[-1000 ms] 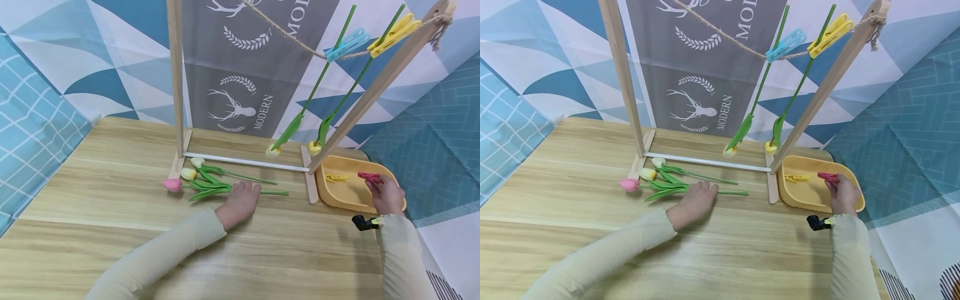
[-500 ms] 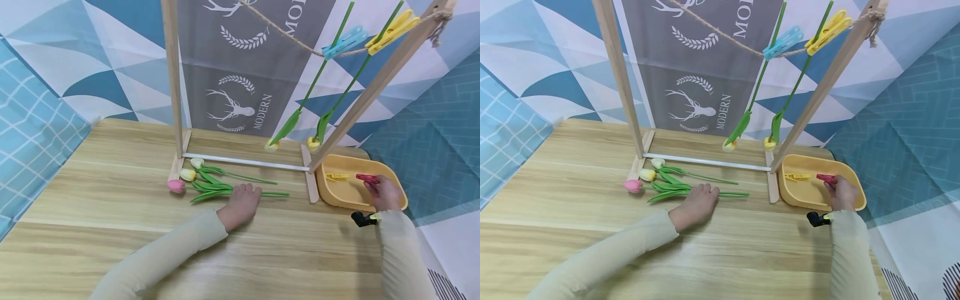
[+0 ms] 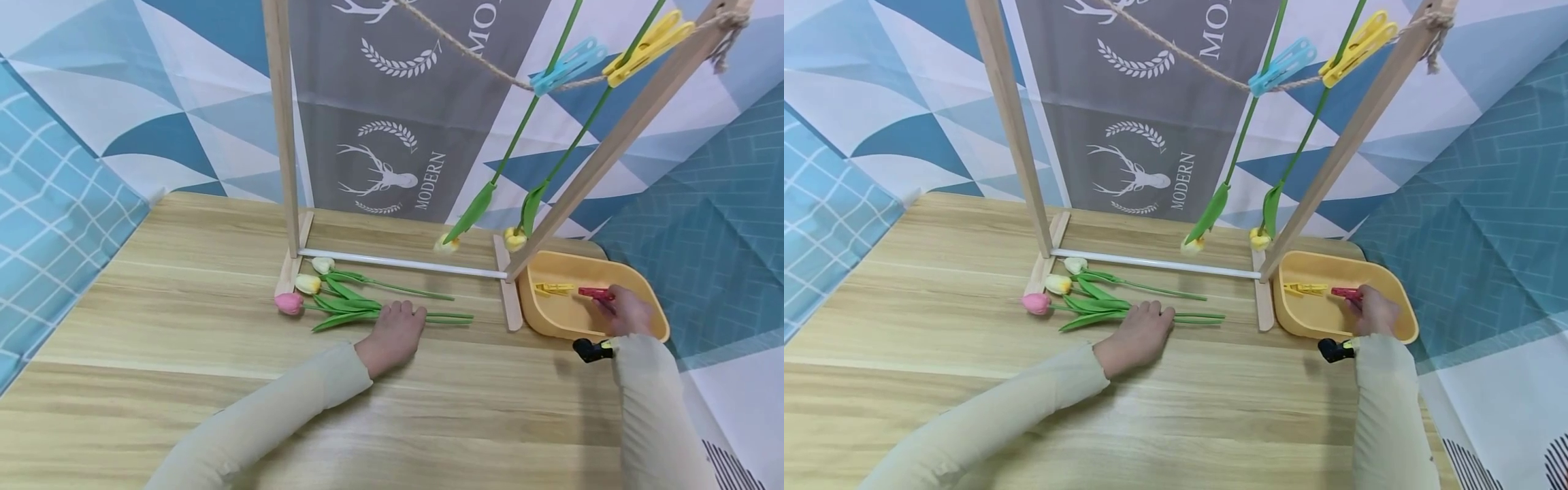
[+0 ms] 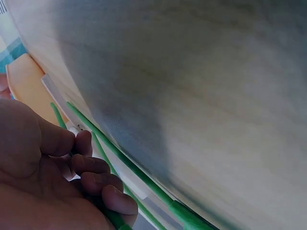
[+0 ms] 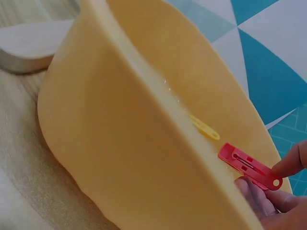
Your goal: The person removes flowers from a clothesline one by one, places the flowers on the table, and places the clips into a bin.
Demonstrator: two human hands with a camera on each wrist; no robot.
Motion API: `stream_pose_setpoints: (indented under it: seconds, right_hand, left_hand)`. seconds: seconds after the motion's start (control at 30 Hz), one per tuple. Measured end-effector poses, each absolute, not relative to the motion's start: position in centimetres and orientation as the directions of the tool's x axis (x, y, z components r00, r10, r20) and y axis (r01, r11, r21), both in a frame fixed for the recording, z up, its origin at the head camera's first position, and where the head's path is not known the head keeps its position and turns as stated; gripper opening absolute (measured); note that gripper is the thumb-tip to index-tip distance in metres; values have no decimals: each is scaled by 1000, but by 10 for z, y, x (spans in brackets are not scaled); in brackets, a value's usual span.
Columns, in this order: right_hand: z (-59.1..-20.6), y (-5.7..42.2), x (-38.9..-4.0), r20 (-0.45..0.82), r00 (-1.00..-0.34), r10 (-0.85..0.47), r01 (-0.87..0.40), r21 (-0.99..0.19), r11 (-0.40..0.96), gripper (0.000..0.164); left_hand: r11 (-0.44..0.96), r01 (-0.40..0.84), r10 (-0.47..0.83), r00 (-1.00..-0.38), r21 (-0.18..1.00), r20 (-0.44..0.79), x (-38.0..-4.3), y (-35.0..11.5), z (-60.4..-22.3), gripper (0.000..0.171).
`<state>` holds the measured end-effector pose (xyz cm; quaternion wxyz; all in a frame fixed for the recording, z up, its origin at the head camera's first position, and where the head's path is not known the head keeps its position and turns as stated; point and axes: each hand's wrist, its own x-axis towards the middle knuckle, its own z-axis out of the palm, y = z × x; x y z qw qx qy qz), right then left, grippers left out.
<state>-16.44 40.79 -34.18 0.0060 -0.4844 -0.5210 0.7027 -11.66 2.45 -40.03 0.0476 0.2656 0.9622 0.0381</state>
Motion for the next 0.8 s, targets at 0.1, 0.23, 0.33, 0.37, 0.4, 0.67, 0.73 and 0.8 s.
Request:
stream_pose_setpoints:
  seconds: [0.1,0.23,0.33,0.37,0.4,0.67,0.73,0.8]
  right_hand:
    - [-344,407,-167,-684,-520,512,517,-729,-449,28]
    - [-346,409,-170,-706,-524,477,515,-709,-483,33]
    - [-348,411,-172,-719,-531,448,524,-694,-493,34]
    - [-349,412,-173,-722,-531,444,536,-692,-483,35]
    - [-350,412,-173,-721,-527,449,552,-693,-465,37]
    - [-353,413,-180,-707,-514,486,620,-697,-359,67]
    - [-353,413,-182,-709,-512,485,628,-694,-352,66]
    - [-354,413,-183,-710,-508,488,639,-690,-339,63]
  left_hand:
    - [858,501,511,-855,113,-90,-117,25,-402,17]
    - [861,491,505,-855,128,-115,-118,25,-404,16]
    - [865,485,498,-859,127,-120,-118,25,-404,18]
    - [866,483,497,-859,127,-122,-118,25,-404,18]
    - [867,481,495,-860,127,-123,-118,26,-404,19]
    - [864,491,503,-857,114,-117,-119,26,-405,23]
    - [864,492,503,-856,109,-122,-120,26,-405,24]
    - [863,493,504,-854,109,-132,-120,25,-405,24]
